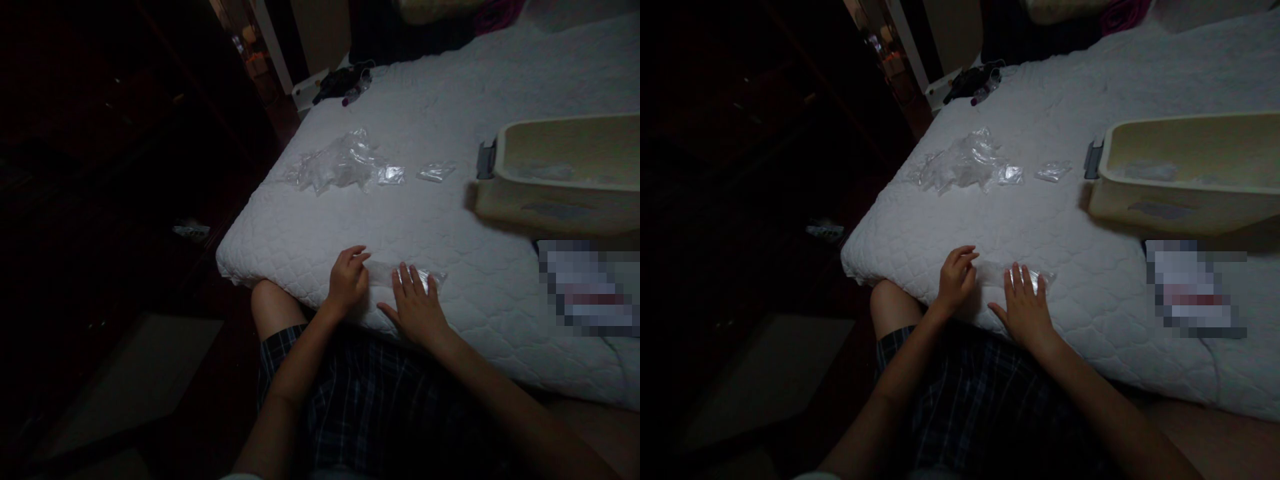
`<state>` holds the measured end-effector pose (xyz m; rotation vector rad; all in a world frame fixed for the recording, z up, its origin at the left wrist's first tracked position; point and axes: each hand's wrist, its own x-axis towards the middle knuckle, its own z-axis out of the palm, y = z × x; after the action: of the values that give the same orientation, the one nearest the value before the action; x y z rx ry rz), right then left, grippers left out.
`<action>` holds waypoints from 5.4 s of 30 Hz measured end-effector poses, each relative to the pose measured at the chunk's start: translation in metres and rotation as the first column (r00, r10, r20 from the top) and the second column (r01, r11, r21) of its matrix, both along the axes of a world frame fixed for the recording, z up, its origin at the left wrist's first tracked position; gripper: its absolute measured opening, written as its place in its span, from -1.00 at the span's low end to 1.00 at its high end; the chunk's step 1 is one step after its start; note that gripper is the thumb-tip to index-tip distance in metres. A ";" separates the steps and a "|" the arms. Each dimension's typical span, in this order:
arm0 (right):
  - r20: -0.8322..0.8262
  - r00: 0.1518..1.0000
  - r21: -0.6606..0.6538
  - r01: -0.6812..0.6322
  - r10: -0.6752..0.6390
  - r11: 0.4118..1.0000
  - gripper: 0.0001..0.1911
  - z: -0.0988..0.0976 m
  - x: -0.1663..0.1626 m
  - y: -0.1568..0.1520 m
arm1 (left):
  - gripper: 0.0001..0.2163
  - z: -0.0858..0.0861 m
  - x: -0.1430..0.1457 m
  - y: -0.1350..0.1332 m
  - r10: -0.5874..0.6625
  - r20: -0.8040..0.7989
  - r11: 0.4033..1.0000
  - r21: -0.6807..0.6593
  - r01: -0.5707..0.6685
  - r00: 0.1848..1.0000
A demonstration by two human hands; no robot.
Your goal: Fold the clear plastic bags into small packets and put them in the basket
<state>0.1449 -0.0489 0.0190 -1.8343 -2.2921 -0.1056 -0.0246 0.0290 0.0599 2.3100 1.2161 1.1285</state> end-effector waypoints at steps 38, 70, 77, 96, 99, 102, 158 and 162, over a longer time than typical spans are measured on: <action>-0.107 0.990 -0.012 -0.097 0.095 0.995 -0.20 -0.007 0.031 0.012 | -0.53 -0.040 0.015 -0.022 -0.086 -0.610 0.991 0.029 0.131 0.788; -0.052 0.996 -0.080 0.062 -0.067 0.995 -0.20 -0.005 0.086 0.021 | -0.51 -0.042 0.015 -0.024 -0.054 -0.546 0.996 0.028 0.083 0.836; -0.096 0.994 -0.072 0.042 -0.048 0.997 -0.22 0.006 0.088 0.019 | -0.53 -0.042 0.014 -0.025 -0.053 -0.544 0.996 0.035 0.085 0.838; -0.196 0.917 0.013 0.356 -0.347 0.934 -0.49 0.078 0.177 -0.008 | -0.52 -0.052 0.008 -0.020 -0.021 -0.519 0.984 0.142 0.110 0.855; -0.120 0.893 -0.053 0.431 -0.434 0.901 -0.50 0.075 0.178 -0.011 | -0.53 -0.052 0.008 -0.020 0.005 -0.540 0.980 0.170 0.102 0.842; -0.045 0.862 -0.042 0.503 -0.505 0.863 -0.48 0.068 0.180 -0.010 | -0.53 -0.051 0.009 -0.020 0.011 -0.552 0.978 0.179 0.106 0.833; -0.331 0.934 0.286 -0.038 0.136 0.958 -0.50 0.016 0.080 0.022 | -0.63 -0.042 0.011 -0.025 -0.045 -0.505 0.992 0.082 0.100 0.862; -0.320 0.927 0.368 -0.066 0.193 0.927 -0.59 0.023 0.068 0.015 | -0.61 -0.044 0.011 -0.025 -0.033 -0.503 0.989 0.106 0.100 0.864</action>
<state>0.2134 -0.0342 0.0422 -1.3877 -1.9857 -0.1437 -0.0140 0.0039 0.0156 2.8338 1.2372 0.6054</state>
